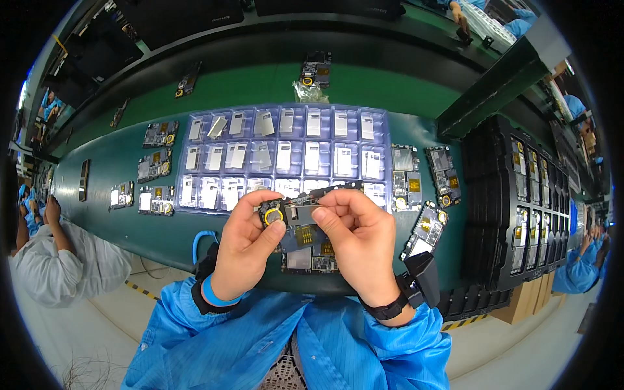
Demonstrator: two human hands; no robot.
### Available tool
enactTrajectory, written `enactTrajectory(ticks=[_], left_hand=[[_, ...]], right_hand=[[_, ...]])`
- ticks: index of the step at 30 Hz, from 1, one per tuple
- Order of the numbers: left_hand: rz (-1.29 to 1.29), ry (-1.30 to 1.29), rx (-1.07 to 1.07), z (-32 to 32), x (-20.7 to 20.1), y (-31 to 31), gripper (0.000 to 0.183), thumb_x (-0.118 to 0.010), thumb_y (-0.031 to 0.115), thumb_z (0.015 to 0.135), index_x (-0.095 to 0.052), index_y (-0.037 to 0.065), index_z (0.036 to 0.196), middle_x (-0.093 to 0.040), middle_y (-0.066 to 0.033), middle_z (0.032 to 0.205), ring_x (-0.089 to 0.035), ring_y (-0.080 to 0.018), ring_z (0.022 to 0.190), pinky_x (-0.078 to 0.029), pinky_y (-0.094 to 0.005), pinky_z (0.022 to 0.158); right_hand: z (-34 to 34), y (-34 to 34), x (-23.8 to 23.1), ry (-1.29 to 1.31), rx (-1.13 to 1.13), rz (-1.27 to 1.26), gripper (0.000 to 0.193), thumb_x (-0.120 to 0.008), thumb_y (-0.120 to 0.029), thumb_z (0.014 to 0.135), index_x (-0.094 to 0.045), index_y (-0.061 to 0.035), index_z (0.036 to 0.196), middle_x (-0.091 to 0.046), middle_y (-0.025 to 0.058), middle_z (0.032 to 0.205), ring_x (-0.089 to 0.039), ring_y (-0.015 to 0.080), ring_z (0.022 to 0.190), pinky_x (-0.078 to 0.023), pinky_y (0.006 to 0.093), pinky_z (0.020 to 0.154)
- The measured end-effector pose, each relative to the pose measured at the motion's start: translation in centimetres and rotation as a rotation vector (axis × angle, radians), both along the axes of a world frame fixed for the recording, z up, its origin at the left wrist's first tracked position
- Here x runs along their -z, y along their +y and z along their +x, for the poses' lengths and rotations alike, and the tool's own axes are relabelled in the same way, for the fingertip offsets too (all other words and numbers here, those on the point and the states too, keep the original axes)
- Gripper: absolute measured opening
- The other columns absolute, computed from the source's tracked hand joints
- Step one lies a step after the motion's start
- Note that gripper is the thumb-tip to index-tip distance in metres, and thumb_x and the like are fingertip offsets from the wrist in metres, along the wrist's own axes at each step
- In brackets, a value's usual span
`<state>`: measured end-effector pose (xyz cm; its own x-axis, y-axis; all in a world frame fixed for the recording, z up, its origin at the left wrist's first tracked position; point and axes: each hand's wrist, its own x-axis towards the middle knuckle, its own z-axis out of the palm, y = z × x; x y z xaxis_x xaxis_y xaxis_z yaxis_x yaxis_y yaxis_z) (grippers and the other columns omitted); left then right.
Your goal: Assembling components on electronic circuit boards at a factory assembly line workstation.
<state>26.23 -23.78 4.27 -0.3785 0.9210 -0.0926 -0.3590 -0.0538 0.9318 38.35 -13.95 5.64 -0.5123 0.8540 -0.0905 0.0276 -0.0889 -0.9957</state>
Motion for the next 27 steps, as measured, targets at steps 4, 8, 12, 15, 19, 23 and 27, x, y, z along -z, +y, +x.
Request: enactTrajectory(ticks=[4,8,12,15,19,23,27], left_hand=[[0.004,0.004,0.002,0.11,-0.14,0.09,0.033,-0.046,-0.002,0.085,-0.035,0.000,0.117,-0.055,-0.0095,0.101,-0.052,-0.0106,0.092,-0.042,-0.0235,0.081],[0.003,0.006,0.007,0.10,-0.12,0.12,0.033,-0.046,-0.003,0.085,-0.035,0.001,0.117,-0.055,-0.0097,0.101,-0.052,-0.0108,0.091,-0.042,-0.0237,0.081],[-0.009,-0.005,0.013,0.10,-0.06,0.11,0.033,-0.046,-0.003,0.085,-0.035,0.001,0.116,-0.054,-0.0098,0.101,-0.052,-0.0110,0.092,-0.042,-0.0238,0.081],[-0.016,-0.002,0.017,0.10,-0.22,0.09,0.033,-0.046,-0.003,0.085,-0.035,0.001,0.116,-0.054,-0.0099,0.102,-0.052,-0.0111,0.092,-0.042,-0.0239,0.081],[-0.016,0.014,0.013,0.15,-0.19,0.15,0.033,-0.046,-0.004,0.085,-0.036,0.001,0.116,-0.054,-0.0097,0.100,-0.052,-0.0109,0.091,-0.042,-0.0239,0.080],[-0.032,0.056,-0.005,0.28,-0.32,0.06,0.029,-0.047,-0.003,0.084,-0.037,0.001,0.112,-0.054,-0.0087,0.096,-0.052,-0.0095,0.086,-0.043,-0.0223,0.074],[0.007,0.114,-0.050,0.50,-0.03,0.18,0.027,-0.050,-0.002,0.084,-0.039,0.001,0.108,-0.055,-0.0072,0.090,-0.051,-0.0075,0.080,-0.042,-0.0203,0.068]], right_hand=[[-0.10,-0.14,0.13,-0.005,0.016,0.018,0.011,-0.063,-0.001,0.075,-0.059,0.0021,0.085,-0.057,-0.0017,0.069,-0.045,0.0010,0.057,-0.038,0.0154,0.051],[-0.10,-0.13,0.19,-0.008,0.022,0.028,0.010,-0.063,0.000,0.075,-0.060,0.0022,0.085,-0.057,-0.0018,0.068,-0.045,0.0006,0.057,-0.037,0.0153,0.050],[-0.10,-0.10,0.19,-0.032,0.022,0.031,0.010,-0.063,0.000,0.075,-0.060,0.0022,0.084,-0.057,-0.0021,0.067,-0.044,0.0003,0.056,-0.036,0.0153,0.048],[-0.14,-0.13,0.31,-0.037,0.024,0.038,0.010,-0.063,0.000,0.075,-0.060,0.0023,0.084,-0.056,-0.0022,0.066,-0.044,0.0002,0.055,-0.036,0.0154,0.048],[-0.09,-0.31,0.22,-0.077,0.052,0.089,0.012,-0.064,-0.002,0.074,-0.060,0.0026,0.084,-0.056,-0.0017,0.062,-0.043,0.0006,0.052,-0.035,0.0157,0.046],[-0.17,-0.64,0.34,-0.110,0.092,0.155,0.014,-0.066,-0.003,0.073,-0.060,0.0024,0.084,-0.057,0.0010,0.059,-0.045,0.0016,0.050,-0.037,0.0171,0.044],[-0.32,-1.02,-0.09,-0.128,0.162,0.199,0.013,-0.068,-0.004,0.070,-0.062,0.0018,0.080,-0.061,0.0061,0.061,-0.050,0.0051,0.049,-0.040,0.0203,0.044]])
